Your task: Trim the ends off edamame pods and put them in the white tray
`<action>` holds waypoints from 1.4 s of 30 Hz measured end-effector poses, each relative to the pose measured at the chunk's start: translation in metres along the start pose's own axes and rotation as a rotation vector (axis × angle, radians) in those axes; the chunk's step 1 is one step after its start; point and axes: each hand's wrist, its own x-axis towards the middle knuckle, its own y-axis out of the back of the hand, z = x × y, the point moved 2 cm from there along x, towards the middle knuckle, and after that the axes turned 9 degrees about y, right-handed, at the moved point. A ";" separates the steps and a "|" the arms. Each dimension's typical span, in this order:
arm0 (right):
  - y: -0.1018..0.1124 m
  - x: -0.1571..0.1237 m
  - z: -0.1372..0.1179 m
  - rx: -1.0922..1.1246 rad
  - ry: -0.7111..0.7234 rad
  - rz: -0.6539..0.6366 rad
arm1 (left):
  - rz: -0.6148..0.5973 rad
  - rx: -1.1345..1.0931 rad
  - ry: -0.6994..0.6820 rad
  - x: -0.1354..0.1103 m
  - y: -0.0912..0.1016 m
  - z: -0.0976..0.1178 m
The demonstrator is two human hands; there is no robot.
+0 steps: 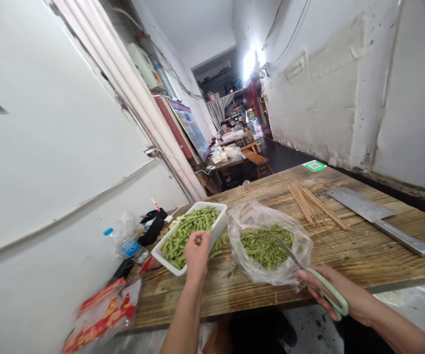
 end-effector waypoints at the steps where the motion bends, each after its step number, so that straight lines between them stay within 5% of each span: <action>1: 0.001 0.001 0.001 0.007 -0.006 0.005 | 0.190 0.098 -0.067 0.012 0.018 -0.005; 3: 0.001 0.002 0.001 0.019 -0.010 0.012 | 0.355 0.293 -0.175 0.033 0.044 -0.017; 6: -0.002 0.003 -0.001 0.024 0.011 0.001 | 0.308 0.527 -0.390 0.055 0.061 -0.034; 12: -0.003 0.000 -0.005 0.055 0.035 -0.022 | 0.356 0.533 -0.762 0.040 0.047 -0.033; 14: -0.003 0.000 -0.005 0.069 0.041 -0.022 | 0.165 0.483 -0.827 0.022 0.025 -0.021; 16: -0.003 0.000 -0.004 0.059 0.042 -0.038 | -0.183 0.468 -0.856 0.000 -0.006 -0.008; 19: -0.004 -0.001 -0.002 0.049 0.051 -0.053 | -0.690 0.654 -0.804 -0.028 -0.057 0.002; 21: -0.005 -0.002 -0.001 0.053 0.056 -0.054 | -0.842 0.884 -0.718 -0.035 -0.083 0.002; 24: -0.005 -0.005 -0.001 0.058 0.049 -0.064 | -0.862 1.103 -0.630 -0.031 -0.102 0.000; 26: -0.004 -0.007 -0.003 0.053 0.045 -0.066 | -0.879 1.058 -0.582 -0.026 -0.104 0.000; 33: -0.007 -0.011 -0.010 -0.003 0.098 -0.123 | -1.093 0.306 0.007 -0.038 -0.095 0.011; 42: -0.010 -0.013 -0.016 -0.157 0.201 -0.126 | -1.093 0.165 0.102 -0.059 -0.099 0.018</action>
